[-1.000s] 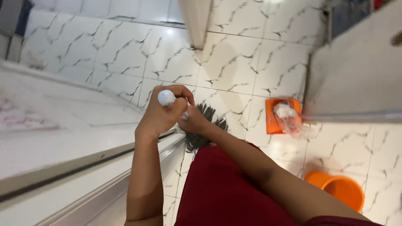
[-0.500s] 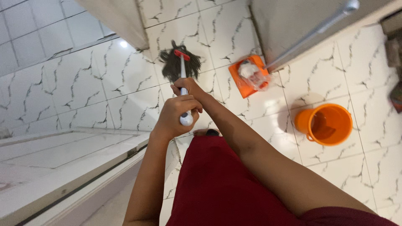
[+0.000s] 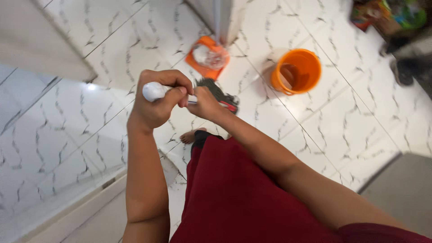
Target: The person mops a tiled floor using a mop with a white handle and dark cleaning head, moving across the room and into a hallway, eventually rinsing the mop in a bucket and turning a dial on a washing machine.
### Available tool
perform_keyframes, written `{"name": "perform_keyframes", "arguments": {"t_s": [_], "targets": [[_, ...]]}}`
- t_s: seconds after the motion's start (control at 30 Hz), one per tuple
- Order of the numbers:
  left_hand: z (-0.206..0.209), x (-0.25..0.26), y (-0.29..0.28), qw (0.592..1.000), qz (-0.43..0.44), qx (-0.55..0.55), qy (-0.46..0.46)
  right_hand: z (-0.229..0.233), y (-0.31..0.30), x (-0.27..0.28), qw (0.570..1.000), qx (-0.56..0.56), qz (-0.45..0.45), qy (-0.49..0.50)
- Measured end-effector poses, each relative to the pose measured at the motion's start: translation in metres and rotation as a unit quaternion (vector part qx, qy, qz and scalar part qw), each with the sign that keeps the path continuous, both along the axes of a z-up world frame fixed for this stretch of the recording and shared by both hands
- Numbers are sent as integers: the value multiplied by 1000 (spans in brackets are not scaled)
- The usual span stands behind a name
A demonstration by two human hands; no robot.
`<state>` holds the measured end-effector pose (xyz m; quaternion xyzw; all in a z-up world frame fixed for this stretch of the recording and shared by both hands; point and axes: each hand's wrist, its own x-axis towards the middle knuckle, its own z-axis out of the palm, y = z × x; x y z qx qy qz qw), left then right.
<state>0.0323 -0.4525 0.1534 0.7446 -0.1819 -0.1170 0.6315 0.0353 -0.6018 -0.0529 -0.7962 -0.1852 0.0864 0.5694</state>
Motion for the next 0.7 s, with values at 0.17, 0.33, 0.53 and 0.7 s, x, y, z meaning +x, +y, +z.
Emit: {"name": "perform_keyframes", "arguments": {"t_s": [0.17, 0.33, 0.53, 0.7], "targets": [[-72, -6, -87, 990, -85, -96, 58, -26, -124, -38, 991, -82, -98, -37], [-145, -22, -165, 969, -176, -126, 117, -79, -223, -80, 970, -144, -192, -46], [-171, -58, -228, 950, -312, -18, 20, -126, -294, -138, 929, -193, -310, 53], [-134, -17, -248, 952, -305, -3, 35, -94, -287, -103, 924, -157, -349, -8]]}}
